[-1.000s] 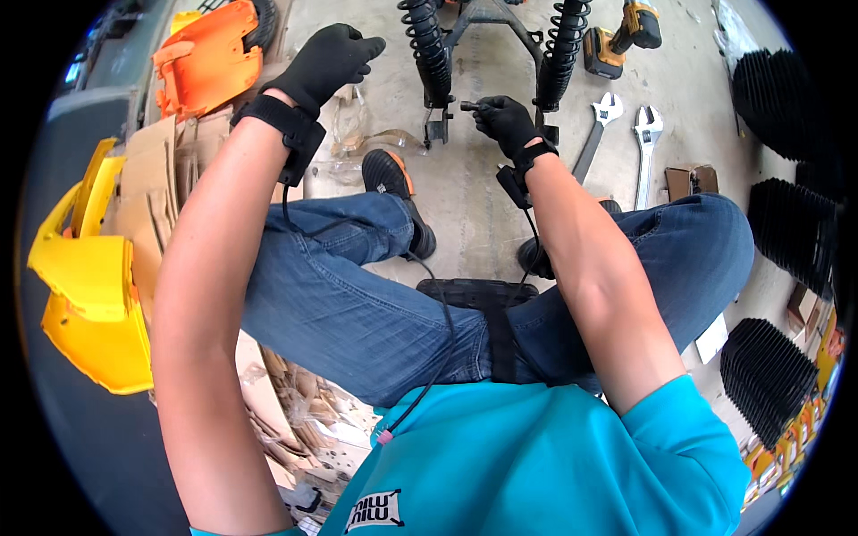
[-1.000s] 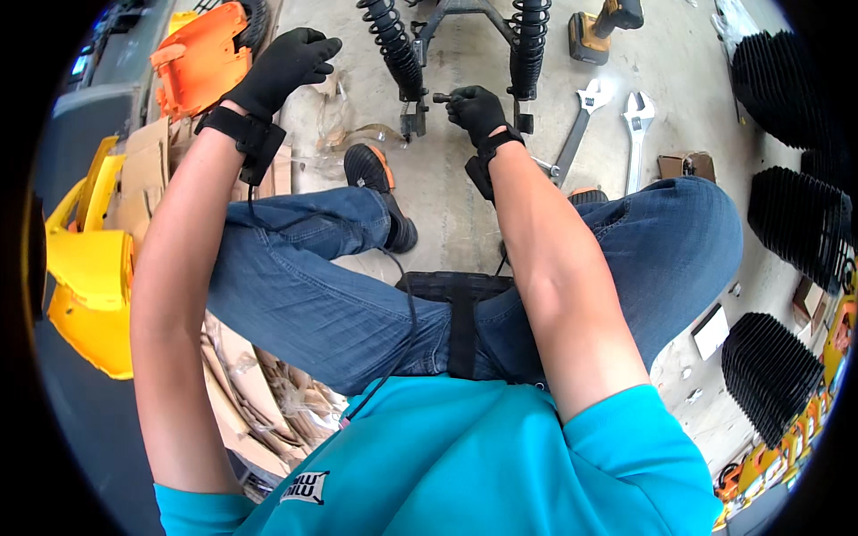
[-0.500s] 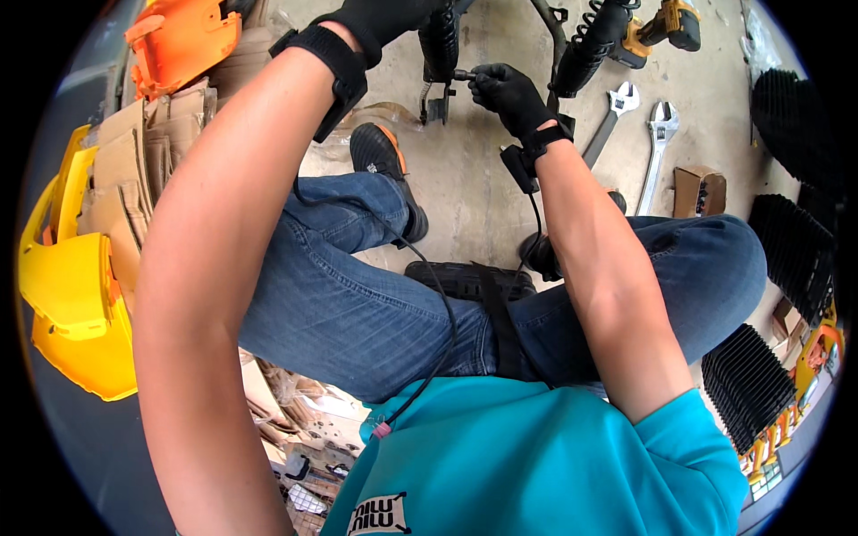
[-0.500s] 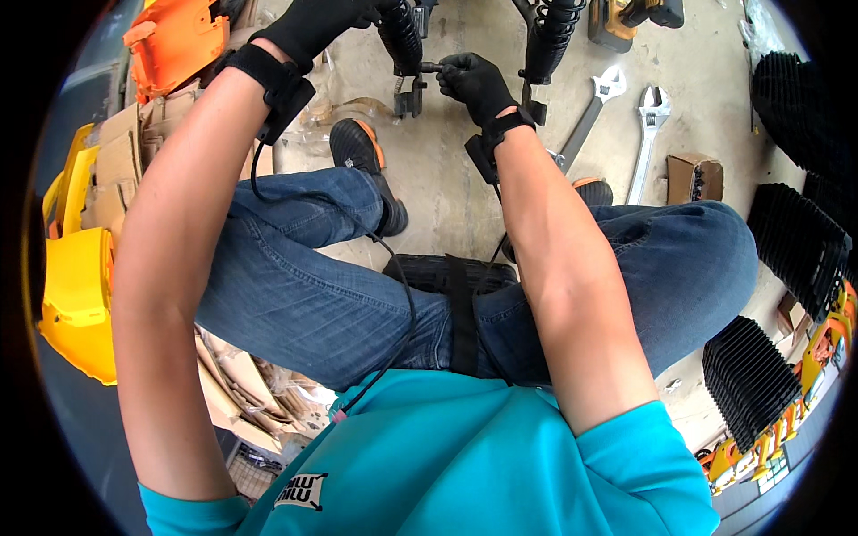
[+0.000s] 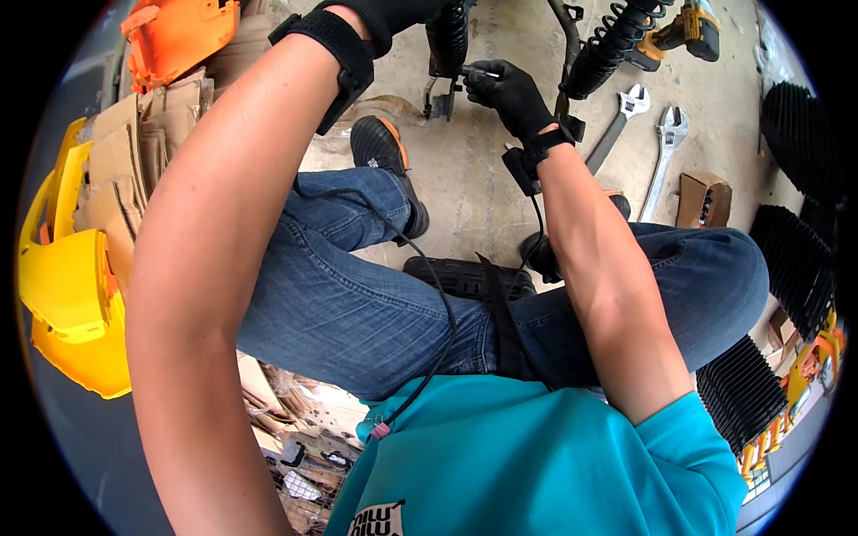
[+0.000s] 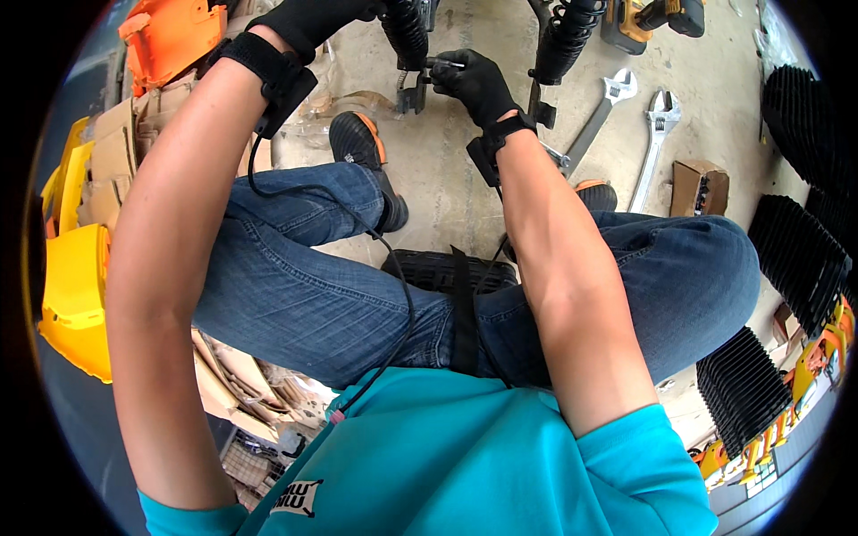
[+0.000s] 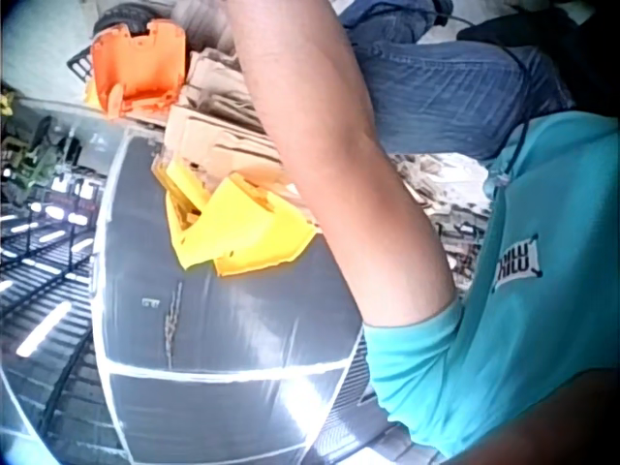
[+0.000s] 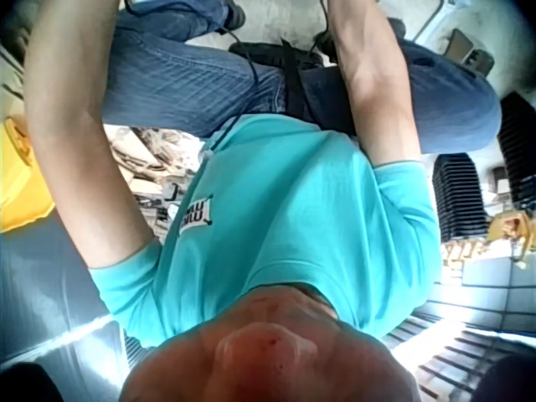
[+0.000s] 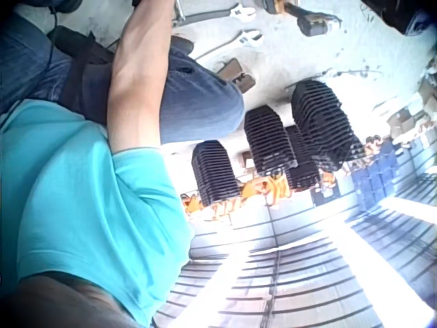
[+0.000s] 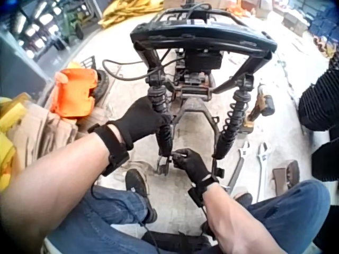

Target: The person removes a bolt and nut from a rear shock absorber on a motorcycle frame using an impact driver and a wrench.

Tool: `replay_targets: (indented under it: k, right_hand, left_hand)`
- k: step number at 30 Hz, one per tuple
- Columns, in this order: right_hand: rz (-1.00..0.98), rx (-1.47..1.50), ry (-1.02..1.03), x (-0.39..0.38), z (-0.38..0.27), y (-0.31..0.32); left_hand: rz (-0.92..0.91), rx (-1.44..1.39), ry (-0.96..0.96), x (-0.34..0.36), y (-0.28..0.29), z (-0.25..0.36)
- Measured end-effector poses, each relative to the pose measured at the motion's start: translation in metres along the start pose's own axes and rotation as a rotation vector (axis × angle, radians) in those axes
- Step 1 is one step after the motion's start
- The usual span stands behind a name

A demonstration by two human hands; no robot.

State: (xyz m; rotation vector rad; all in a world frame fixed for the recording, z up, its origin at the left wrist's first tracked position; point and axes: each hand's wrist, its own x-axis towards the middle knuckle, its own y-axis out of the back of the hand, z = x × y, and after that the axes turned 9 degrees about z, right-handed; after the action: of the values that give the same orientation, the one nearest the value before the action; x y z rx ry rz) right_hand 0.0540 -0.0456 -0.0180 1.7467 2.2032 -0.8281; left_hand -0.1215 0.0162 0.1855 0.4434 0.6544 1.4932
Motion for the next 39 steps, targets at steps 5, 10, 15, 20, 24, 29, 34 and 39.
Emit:
replay_targets:
  k: [5, 10, 15, 20, 24, 29, 34, 39]
  right_hand:
    - [-0.028, 0.015, -0.014, 0.000, -0.006, 0.003]
    - [-0.037, 0.048, -0.039, -0.002, -0.007, 0.001]
    - [-0.020, 0.064, -0.032, 0.000, -0.002, -0.001]
    - [-0.013, 0.067, -0.059, 0.000, -0.006, 0.000]
    - [-0.010, 0.042, -0.054, -0.001, -0.007, 0.000]
    - [-0.008, 0.134, -0.095, -0.002, -0.002, -0.003]
    - [-0.009, 0.226, -0.116, -0.002, 0.002, -0.003]
    - [-0.056, 0.309, -0.158, -0.003, 0.004, -0.003]
  left_hand:
    - [0.044, -0.008, -0.066, 0.004, -0.006, -0.004]
    - [0.015, -0.004, -0.066, 0.005, -0.007, -0.005]
    - [0.027, 0.102, -0.075, 0.006, -0.005, -0.004]
    - [0.027, -0.037, -0.071, 0.006, -0.009, -0.006]
    - [0.036, 0.057, -0.008, 0.005, -0.008, 0.001]
    - [0.039, 0.002, 0.034, 0.002, -0.008, 0.000]
    - [0.034, -0.071, -0.034, 0.004, -0.009, -0.003]
    - [0.052, -0.061, 0.018, 0.003, -0.010, 0.001]
